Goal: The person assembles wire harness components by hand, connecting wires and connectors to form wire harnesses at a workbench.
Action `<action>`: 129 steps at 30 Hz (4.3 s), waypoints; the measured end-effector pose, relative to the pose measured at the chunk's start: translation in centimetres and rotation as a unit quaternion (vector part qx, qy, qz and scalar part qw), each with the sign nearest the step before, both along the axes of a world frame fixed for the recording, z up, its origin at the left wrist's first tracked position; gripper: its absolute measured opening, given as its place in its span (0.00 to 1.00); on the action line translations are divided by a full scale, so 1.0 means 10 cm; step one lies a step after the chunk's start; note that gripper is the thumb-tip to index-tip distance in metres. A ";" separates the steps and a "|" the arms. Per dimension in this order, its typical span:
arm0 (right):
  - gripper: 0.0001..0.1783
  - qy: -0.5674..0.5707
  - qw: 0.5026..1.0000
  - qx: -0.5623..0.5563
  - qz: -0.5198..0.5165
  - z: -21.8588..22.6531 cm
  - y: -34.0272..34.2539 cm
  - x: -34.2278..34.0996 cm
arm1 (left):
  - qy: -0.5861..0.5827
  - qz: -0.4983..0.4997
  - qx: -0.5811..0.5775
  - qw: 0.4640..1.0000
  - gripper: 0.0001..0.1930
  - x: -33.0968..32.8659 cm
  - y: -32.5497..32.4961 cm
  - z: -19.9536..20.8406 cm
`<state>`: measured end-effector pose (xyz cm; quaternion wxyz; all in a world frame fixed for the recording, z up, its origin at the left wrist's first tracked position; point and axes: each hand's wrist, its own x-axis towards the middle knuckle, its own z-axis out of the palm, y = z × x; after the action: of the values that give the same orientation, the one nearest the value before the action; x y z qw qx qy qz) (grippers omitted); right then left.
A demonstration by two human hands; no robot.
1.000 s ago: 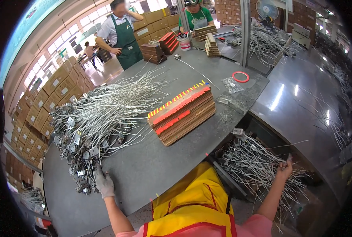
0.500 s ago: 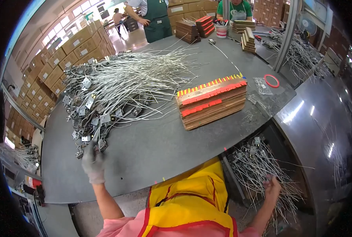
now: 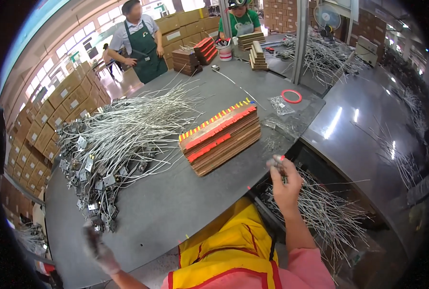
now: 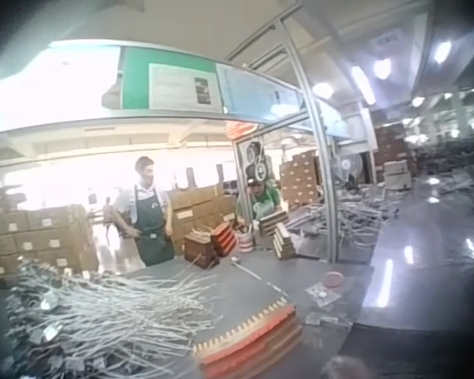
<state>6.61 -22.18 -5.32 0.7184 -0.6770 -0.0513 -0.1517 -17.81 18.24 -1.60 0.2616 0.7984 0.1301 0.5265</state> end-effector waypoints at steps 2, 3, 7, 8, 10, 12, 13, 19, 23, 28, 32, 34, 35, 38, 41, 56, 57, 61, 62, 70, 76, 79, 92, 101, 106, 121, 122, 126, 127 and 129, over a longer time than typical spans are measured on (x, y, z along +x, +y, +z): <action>0.15 -0.355 0.861 -0.327 -0.162 0.37 0.12 0.00 | 0.144 -0.078 -0.011 0.986 0.17 0.27 -0.35 0.10; 0.15 -0.354 0.860 -0.328 -0.168 0.48 0.15 -0.01 | 0.197 -0.112 -0.035 0.973 0.17 0.38 -0.47 0.11; 0.20 -0.481 0.736 -0.420 -0.225 0.67 0.15 -0.01 | 0.256 -0.271 -0.033 0.927 0.15 0.65 -0.84 0.17; 0.22 -0.487 0.724 -0.441 -0.211 0.68 0.14 0.00 | 0.292 -0.318 -0.092 0.897 0.13 0.70 -0.92 0.20; 0.18 -0.490 0.752 -0.423 -0.126 0.66 0.09 0.06 | 0.333 -0.363 -0.149 0.857 0.11 0.70 -0.92 0.22; 0.15 -0.482 0.778 -0.401 -0.040 0.58 0.02 0.16 | 0.414 -0.480 -0.238 0.736 0.13 0.69 -0.81 0.15; 0.14 -0.465 0.775 -0.426 0.038 0.50 -0.03 0.20 | 0.426 -0.485 -0.238 0.726 0.13 0.70 -0.80 0.09; 0.15 -0.402 0.788 -0.444 0.141 -0.08 -0.04 0.46 | 0.490 -0.326 0.124 0.799 0.14 0.86 -1.01 -0.21; 0.18 -0.351 0.822 -0.449 -0.006 -0.31 -0.11 0.55 | 0.402 -0.270 0.168 0.859 0.16 1.01 -1.34 -0.39; 0.21 -0.280 0.862 -0.419 -0.042 -0.54 -0.21 0.57 | 0.329 -0.194 0.215 0.899 0.18 1.10 -1.55 -0.51; 0.23 -0.264 0.871 -0.413 -0.026 -0.67 -0.27 0.59 | 0.314 -0.231 0.210 0.897 0.19 1.32 -1.75 -0.59; 0.23 -0.263 0.880 -0.395 -0.001 -0.71 -0.25 0.59 | 0.303 -0.268 0.182 0.897 0.19 1.43 -1.86 -0.64; 0.23 -0.262 0.881 -0.393 0.001 -0.72 -0.24 0.59 | 0.295 -0.275 0.166 0.900 0.19 1.47 -1.91 -0.68; 0.19 -0.257 0.892 -0.372 0.010 -0.72 -0.26 0.63 | 0.271 -0.278 0.159 0.908 0.19 1.65 -2.11 -0.70; 0.18 -0.275 0.886 -0.374 0.018 -0.72 -0.30 0.67 | 0.263 -0.286 0.154 0.909 0.19 1.78 -2.25 -0.80; 0.10 0.160 0.968 0.057 0.183 -0.80 0.11 -0.04 | 0.294 -0.246 0.254 0.888 0.19 1.85 -2.33 -0.86; 0.10 0.164 0.968 0.052 0.181 -0.80 0.12 -0.05 | 0.295 -0.245 0.254 0.888 0.19 1.86 -2.33 -0.86; 0.10 0.165 0.966 0.056 0.192 -0.87 0.14 -0.02 | 0.304 -0.247 0.272 0.879 0.20 1.88 -2.33 -0.83; 0.10 0.161 0.966 0.039 0.198 -0.89 0.13 -0.01 | 0.310 -0.247 0.275 0.876 0.20 1.89 -2.33 -0.83; 0.09 0.158 0.965 -0.007 0.208 -0.83 0.14 0.01 | 0.298 -0.246 0.276 0.880 0.24 1.93 -2.31 -0.85; 0.10 0.151 0.966 -0.020 0.209 -0.87 0.12 0.02 | 0.334 -0.250 0.308 0.855 0.25 1.94 -2.33 -0.76; 0.10 0.136 0.968 -0.063 0.203 -0.85 0.12 0.02 | 0.370 -0.251 0.342 0.827 0.26 1.96 -2.33 -0.71; 0.17 0.176 0.963 0.144 0.145 -0.73 0.11 -0.18 | 0.310 -0.286 0.234 0.876 0.23 1.90 -2.29 -0.64; 0.20 0.138 0.940 0.261 0.172 -0.63 0.31 -0.15 | 0.267 -0.283 0.233 0.891 0.19 1.85 -2.26 -0.64; 0.17 0.112 0.966 0.208 0.105 -0.66 0.37 -0.10 | 0.252 -0.234 0.231 0.910 0.16 1.69 -2.19 -0.70; 0.12 0.010 0.960 0.268 0.083 -0.22 0.34 -0.28 | 0.412 -0.445 -0.189 0.772 0.09 1.59 -1.66 0.01; 0.12 -0.041 0.967 0.242 0.069 -0.19 0.34 -0.28 | 0.407 -0.444 -0.186 0.776 0.09 1.61 -1.67 0.00; 0.12 -0.099 0.974 0.194 0.066 0.04 0.33 -0.26 | 0.320 -0.486 0.014 0.813 0.05 1.62 -1.72 0.04; 0.13 -0.045 0.962 0.254 0.091 0.12 0.32 -0.25 | 0.317 -0.505 -0.025 0.802 0.06 1.61 -1.71 0.06; 0.13 -0.088 0.958 0.261 0.084 0.13 0.38 -0.26 | 0.334 -0.495 -0.097 0.796 0.10 1.61 -1.70 0.15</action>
<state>4.04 -18.42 -4.00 0.8727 -0.4433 -0.1298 -0.1583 -1.75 1.25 -0.12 0.5030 0.8507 -0.1525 0.0102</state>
